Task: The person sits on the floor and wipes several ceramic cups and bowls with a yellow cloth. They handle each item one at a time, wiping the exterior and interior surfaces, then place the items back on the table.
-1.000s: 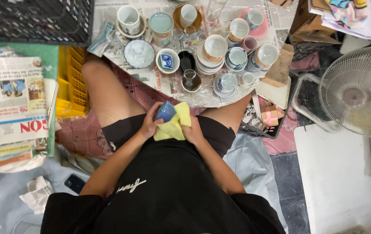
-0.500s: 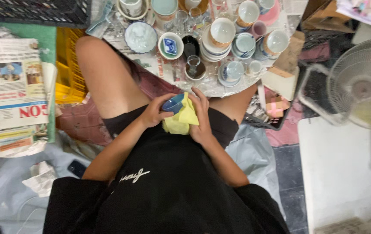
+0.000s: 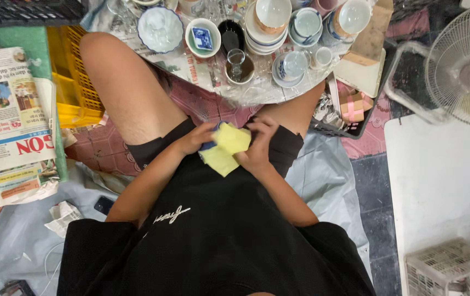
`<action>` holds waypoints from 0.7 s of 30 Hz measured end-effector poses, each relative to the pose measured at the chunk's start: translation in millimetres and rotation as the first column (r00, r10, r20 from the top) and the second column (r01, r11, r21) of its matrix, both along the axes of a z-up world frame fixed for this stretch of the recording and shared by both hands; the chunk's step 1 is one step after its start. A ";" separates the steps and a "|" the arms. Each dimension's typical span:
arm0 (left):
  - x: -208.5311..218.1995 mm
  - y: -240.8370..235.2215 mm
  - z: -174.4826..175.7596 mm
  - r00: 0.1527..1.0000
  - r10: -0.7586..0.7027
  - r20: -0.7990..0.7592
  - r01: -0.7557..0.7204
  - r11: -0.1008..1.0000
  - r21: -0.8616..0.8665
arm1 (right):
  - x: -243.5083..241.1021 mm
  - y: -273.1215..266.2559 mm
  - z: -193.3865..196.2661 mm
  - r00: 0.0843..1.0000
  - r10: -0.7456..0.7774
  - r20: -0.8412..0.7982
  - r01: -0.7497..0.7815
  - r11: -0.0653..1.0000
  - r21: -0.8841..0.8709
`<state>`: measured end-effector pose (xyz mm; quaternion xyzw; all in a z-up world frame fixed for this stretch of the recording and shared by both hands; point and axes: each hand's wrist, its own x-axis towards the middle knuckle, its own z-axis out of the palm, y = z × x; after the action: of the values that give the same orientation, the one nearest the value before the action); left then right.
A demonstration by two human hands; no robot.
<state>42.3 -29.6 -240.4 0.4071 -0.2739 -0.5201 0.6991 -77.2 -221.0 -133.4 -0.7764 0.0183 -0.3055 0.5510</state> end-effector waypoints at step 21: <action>11.0 1.5 -23.4 0.993 0.011 0.121 -0.024 0.994 0.104 | 12.7 -14.0 34.3 0.832 0.518 -0.200 -0.548 0.710 -0.442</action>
<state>53.3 -28.1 -263.8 0.4762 -0.2842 -0.5022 0.6635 -64.5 -234.9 -99.1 -0.8691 -0.2664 -0.1043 0.4035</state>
